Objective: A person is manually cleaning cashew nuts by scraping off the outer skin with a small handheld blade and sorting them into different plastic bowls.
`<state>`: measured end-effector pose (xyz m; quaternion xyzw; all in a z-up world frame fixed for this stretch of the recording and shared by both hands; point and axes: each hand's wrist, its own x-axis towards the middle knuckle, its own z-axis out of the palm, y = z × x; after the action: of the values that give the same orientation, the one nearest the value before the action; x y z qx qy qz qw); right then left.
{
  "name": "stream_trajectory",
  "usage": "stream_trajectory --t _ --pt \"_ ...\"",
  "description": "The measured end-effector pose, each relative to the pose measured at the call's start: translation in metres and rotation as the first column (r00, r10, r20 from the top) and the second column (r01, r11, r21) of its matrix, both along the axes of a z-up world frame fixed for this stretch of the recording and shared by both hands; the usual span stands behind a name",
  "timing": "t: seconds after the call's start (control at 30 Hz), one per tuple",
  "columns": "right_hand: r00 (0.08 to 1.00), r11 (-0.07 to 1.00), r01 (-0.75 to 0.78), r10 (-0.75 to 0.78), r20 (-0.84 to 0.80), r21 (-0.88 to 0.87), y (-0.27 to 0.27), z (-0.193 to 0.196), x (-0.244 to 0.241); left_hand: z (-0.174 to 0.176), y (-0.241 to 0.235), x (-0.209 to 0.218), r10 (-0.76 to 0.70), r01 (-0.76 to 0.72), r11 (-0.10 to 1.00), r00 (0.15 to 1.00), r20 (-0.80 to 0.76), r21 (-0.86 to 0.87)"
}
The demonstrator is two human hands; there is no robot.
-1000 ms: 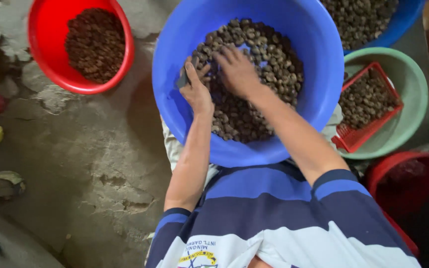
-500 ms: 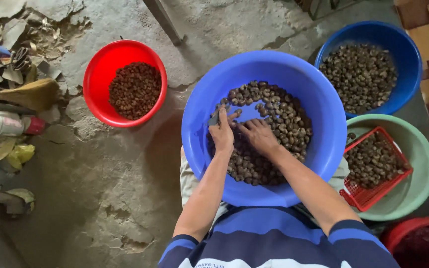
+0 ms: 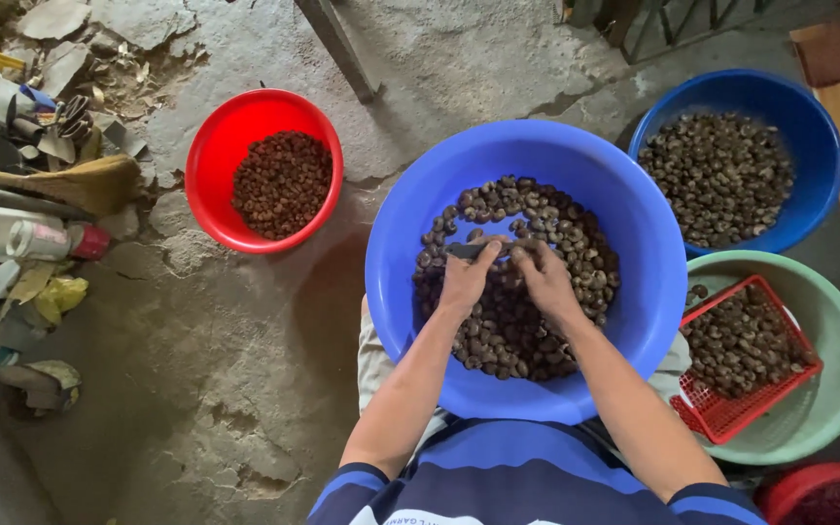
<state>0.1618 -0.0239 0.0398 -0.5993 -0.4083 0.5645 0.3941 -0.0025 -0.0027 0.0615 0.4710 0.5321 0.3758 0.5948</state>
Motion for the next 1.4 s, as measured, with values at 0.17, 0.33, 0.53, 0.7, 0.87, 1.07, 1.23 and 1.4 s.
stream_trajectory --t 0.17,0.33,0.53,0.7,0.87,1.07,1.23,1.4 --pt "0.984 0.998 0.063 -0.068 -0.164 -0.031 -0.002 0.037 -0.007 -0.028 0.001 -0.003 -0.014 0.013 0.999 1.0 0.025 0.049" --pt "0.988 0.997 0.063 -0.067 -0.136 -0.038 0.002 0.008 -0.009 -0.059 0.006 0.003 0.064 -0.065 0.988 0.998 0.015 0.139" --pt "0.987 0.995 0.098 -0.093 -0.131 0.03 -0.003 0.01 -0.006 -0.062 0.004 -0.002 0.151 -0.151 0.982 0.988 0.007 0.11" --pt "0.848 0.99 0.144 -0.125 -0.515 -0.003 0.001 -0.004 0.004 -0.006 0.001 0.0 -0.032 0.012 0.974 0.996 0.084 0.226" --pt "0.825 0.992 0.129 -0.112 -0.553 -0.008 0.003 -0.017 0.005 -0.023 0.001 -0.002 -0.05 -0.005 0.97 0.975 0.218 0.244" --pt "0.803 0.99 0.142 -0.117 -0.585 -0.003 0.004 -0.034 0.007 -0.026 0.001 -0.004 -0.033 -0.02 0.972 0.975 0.22 0.234" --pt "0.821 0.99 0.141 -0.119 -0.558 -0.005 0.002 -0.023 0.008 -0.039 0.004 -0.007 -0.042 -0.019 0.973 0.966 0.255 0.231" --pt "0.84 0.99 0.143 -0.114 -0.531 0.014 0.002 -0.005 0.009 -0.021 -0.001 -0.001 -0.035 -0.025 0.973 0.966 0.255 0.23"
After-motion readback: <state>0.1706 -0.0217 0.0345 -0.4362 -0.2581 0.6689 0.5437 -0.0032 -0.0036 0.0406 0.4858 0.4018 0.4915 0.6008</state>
